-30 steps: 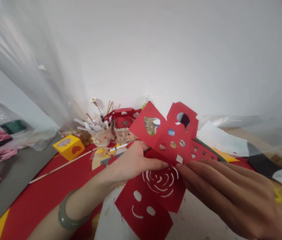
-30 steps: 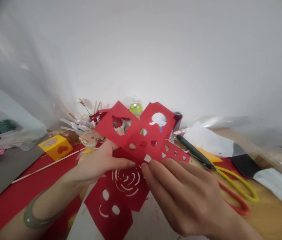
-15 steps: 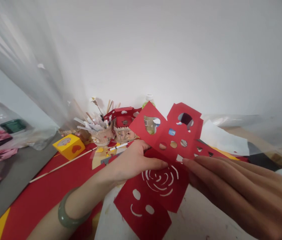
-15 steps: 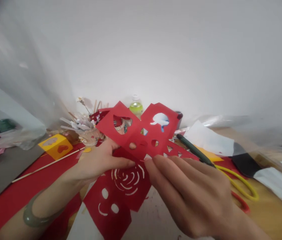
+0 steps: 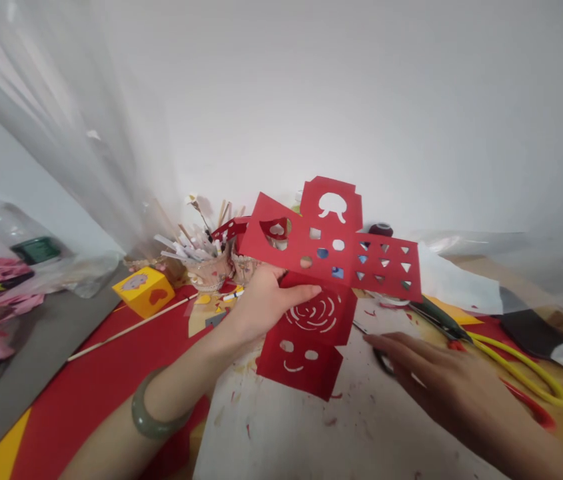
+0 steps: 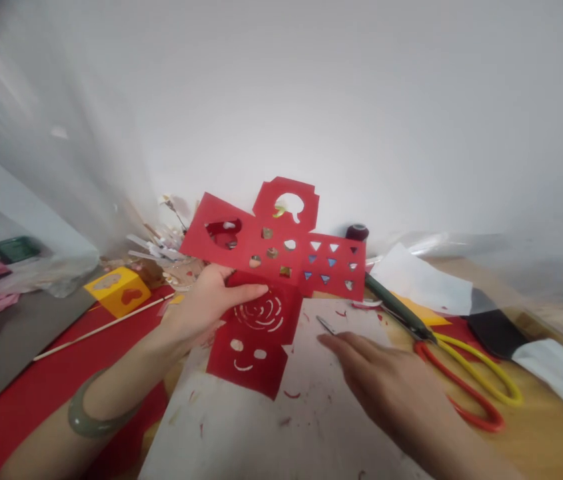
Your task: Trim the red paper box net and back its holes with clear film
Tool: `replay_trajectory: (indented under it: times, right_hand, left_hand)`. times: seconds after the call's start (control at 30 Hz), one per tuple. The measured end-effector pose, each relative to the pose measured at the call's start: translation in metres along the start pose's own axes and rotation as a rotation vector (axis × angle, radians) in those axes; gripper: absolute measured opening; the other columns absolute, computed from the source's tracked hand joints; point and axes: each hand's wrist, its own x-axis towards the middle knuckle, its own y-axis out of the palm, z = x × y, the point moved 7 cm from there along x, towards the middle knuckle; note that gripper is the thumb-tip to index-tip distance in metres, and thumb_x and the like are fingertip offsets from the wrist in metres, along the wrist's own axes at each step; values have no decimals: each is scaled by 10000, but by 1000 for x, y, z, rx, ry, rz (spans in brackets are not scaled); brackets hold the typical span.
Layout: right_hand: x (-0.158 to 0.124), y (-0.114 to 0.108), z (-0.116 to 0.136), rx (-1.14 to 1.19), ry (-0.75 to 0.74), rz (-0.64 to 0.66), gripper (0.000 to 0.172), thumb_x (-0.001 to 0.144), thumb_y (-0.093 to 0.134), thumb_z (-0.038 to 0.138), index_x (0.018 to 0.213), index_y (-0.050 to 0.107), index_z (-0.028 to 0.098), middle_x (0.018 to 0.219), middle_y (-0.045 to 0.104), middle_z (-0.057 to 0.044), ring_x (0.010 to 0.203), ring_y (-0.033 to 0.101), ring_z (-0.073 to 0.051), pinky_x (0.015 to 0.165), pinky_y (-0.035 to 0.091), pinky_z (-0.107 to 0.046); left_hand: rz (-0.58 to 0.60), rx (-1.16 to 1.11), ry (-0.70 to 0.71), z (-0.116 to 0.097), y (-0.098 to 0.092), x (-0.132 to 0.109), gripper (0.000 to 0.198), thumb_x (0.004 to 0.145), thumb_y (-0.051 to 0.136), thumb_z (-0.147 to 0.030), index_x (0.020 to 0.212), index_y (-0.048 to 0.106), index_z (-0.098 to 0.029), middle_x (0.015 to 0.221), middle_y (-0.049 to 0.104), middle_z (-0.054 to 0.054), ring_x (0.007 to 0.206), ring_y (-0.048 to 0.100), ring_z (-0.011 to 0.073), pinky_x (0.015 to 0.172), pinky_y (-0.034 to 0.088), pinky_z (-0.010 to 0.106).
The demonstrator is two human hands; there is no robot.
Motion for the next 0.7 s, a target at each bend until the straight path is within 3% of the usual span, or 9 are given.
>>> replay_trajectory:
  times: [0.1,0.2,0.4,0.5,0.7]
  right_hand:
    - [-19,21,-33,-118,165,38,219,904,416,195,1002,611,177,936,685,-56,738,668,-168,469,469,-230]
    - [-28,43,-48,-227,237,154,250,918,438,317,980,622,159,949,667,-80,789,656,-193,462,474,-236]
    - [-25,59,-38,-280,191,226,260,916,412,237,914,647,127,899,654,-109,823,631,-243,651,534,-366]
    - [-30,57,-30,-336,155,220,276,891,397,181,932,652,86,898,643,-149,809,619,-292,614,532,-432]
    - [-29,43,-8,-580,2,181,430,736,298,-72,875,673,87,893,677,-151,759,644,-246,571,542,-348]
  left_hand:
    - [-39,4,-26,1,-2,1,208,718,706,-237,911,671,-168,969,713,59,832,668,197,750,530,319]
    - [-55,-39,-67,1,-2,0,167,713,703,-208,869,677,-152,880,723,59,773,673,191,723,532,315]
    - [-21,-213,-77,3,1,2,119,742,653,-162,857,677,-143,812,722,48,725,672,169,713,517,295]
    - [-61,-291,-100,7,-3,5,60,726,653,-142,775,685,-127,736,714,42,681,663,152,682,499,262]
    - [-182,-466,-163,16,-13,10,52,705,645,-108,661,668,-119,666,691,28,638,635,131,673,469,252]
